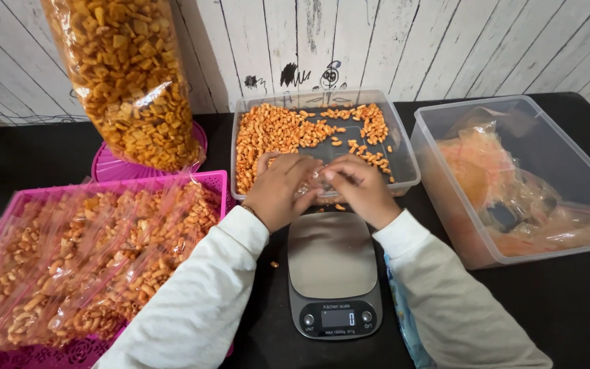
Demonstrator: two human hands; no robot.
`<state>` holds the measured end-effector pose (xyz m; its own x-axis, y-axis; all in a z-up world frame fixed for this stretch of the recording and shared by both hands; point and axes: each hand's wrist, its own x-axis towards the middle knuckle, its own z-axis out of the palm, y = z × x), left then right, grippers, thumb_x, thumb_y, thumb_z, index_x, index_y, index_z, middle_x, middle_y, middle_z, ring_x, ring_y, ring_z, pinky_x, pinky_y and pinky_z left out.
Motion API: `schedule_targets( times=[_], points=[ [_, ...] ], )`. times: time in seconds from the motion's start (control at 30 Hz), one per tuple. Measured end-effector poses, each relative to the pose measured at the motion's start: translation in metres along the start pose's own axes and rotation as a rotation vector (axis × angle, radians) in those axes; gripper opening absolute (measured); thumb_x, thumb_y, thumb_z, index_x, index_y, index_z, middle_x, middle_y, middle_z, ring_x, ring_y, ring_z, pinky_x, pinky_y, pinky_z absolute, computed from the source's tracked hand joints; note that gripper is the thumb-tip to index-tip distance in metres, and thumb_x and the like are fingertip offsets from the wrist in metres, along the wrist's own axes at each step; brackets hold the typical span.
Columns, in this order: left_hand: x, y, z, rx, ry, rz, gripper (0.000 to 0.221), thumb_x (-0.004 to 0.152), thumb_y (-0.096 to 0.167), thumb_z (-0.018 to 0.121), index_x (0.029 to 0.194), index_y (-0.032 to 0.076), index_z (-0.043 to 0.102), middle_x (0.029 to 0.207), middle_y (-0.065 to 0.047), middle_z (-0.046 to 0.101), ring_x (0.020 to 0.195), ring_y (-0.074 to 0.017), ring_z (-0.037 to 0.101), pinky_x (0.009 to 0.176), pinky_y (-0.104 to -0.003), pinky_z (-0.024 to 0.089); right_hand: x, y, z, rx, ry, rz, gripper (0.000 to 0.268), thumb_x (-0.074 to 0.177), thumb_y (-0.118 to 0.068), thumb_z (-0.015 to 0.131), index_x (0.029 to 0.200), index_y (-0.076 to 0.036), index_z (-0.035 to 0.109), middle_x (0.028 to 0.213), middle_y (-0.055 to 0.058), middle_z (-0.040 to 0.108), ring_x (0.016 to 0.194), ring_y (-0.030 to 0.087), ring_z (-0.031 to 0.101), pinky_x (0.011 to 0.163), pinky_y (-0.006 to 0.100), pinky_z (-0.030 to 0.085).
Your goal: The person scoops orange snack pieces from a clear container into small plastic bags using a spoon, weighs each bag on a digital scale, and places the filled bags into a pink basket. The process is repeated multiple times throughout the clip.
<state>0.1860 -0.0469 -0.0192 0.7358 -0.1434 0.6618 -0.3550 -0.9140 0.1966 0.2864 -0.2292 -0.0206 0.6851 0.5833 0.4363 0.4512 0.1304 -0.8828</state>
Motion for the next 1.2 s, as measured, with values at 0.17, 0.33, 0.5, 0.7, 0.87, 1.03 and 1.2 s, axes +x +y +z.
schedule_targets(
  times=[0.17, 0.33, 0.5, 0.7, 0.87, 1.03, 1.2],
  points=[
    [-0.001, -0.016, 0.006, -0.029, 0.059, -0.085, 0.049, 0.09, 0.041, 0.069, 0.13, 0.017, 0.059, 0.118, -0.005, 0.065, 0.121, -0.0248, 0.059, 0.107, -0.052, 0.029, 0.002, -0.026, -0.021, -0.26, -0.128, -0.1, 0.028, 0.081, 0.006, 0.067, 0.107, -0.001, 0.075, 0.101, 0.015, 0.066, 0.094, 0.031, 0.07, 0.073, 0.039, 0.059],
    [-0.001, -0.019, -0.01, -0.157, 0.079, -0.232, 0.028, 0.095, 0.035, 0.062, 0.115, 0.015, 0.059, 0.12, -0.004, 0.064, 0.116, -0.0257, 0.06, 0.107, -0.055, 0.03, 0.0, -0.024, -0.033, -0.63, -0.388, -0.268, 0.044, 0.071, -0.002, 0.074, 0.116, -0.001, 0.072, 0.112, 0.021, 0.065, 0.101, 0.041, 0.067, 0.083, 0.048, 0.056],
    [-0.001, -0.019, -0.014, -0.188, 0.137, -0.301, 0.032, 0.099, 0.029, 0.057, 0.126, 0.012, 0.054, 0.117, -0.007, 0.063, 0.113, -0.0296, 0.062, 0.107, -0.054, 0.034, 0.003, -0.017, -0.028, -0.677, -0.364, -0.365, 0.027, 0.09, -0.005, 0.065, 0.116, -0.002, 0.072, 0.107, 0.018, 0.072, 0.095, 0.04, 0.07, 0.078, 0.045, 0.058],
    [-0.003, -0.02, -0.012, -0.135, 0.131, -0.308, 0.032, 0.1, 0.031, 0.056, 0.125, 0.011, 0.053, 0.121, -0.008, 0.062, 0.114, -0.0298, 0.062, 0.106, -0.055, 0.036, 0.001, 0.005, -0.023, -0.511, -0.1, -0.11, 0.027, 0.104, -0.018, 0.051, 0.117, -0.012, 0.074, 0.088, 0.004, 0.076, 0.087, 0.022, 0.075, 0.081, 0.033, 0.057],
    [-0.003, -0.019, -0.01, -0.102, 0.108, -0.329, 0.033, 0.101, 0.032, 0.055, 0.125, 0.011, 0.053, 0.122, -0.007, 0.061, 0.115, -0.0295, 0.062, 0.106, -0.056, 0.035, -0.004, -0.008, -0.012, -0.371, -0.059, 0.133, 0.027, 0.106, -0.025, 0.05, 0.113, -0.017, 0.075, 0.073, 0.002, 0.076, 0.08, 0.016, 0.075, 0.078, 0.029, 0.056],
    [-0.002, -0.019, -0.005, -0.056, 0.096, -0.369, 0.033, 0.103, 0.034, 0.053, 0.125, 0.009, 0.052, 0.12, -0.009, 0.061, 0.113, -0.0308, 0.062, 0.105, -0.057, 0.035, -0.002, -0.018, -0.011, -0.193, -0.032, 0.27, 0.029, 0.104, -0.023, 0.048, 0.108, -0.014, 0.076, 0.076, 0.003, 0.076, 0.077, 0.01, 0.074, 0.081, 0.026, 0.055],
    [-0.003, -0.02, -0.001, -0.022, 0.081, -0.411, 0.034, 0.104, 0.039, 0.051, 0.123, 0.011, 0.052, 0.121, -0.006, 0.058, 0.116, -0.0276, 0.06, 0.106, -0.055, 0.035, 0.003, -0.013, -0.013, 0.04, 0.009, 0.336, 0.032, 0.101, -0.019, 0.045, 0.104, 0.0, 0.071, 0.077, 0.015, 0.075, 0.069, 0.018, 0.075, 0.05, 0.018, 0.047]
  ],
)
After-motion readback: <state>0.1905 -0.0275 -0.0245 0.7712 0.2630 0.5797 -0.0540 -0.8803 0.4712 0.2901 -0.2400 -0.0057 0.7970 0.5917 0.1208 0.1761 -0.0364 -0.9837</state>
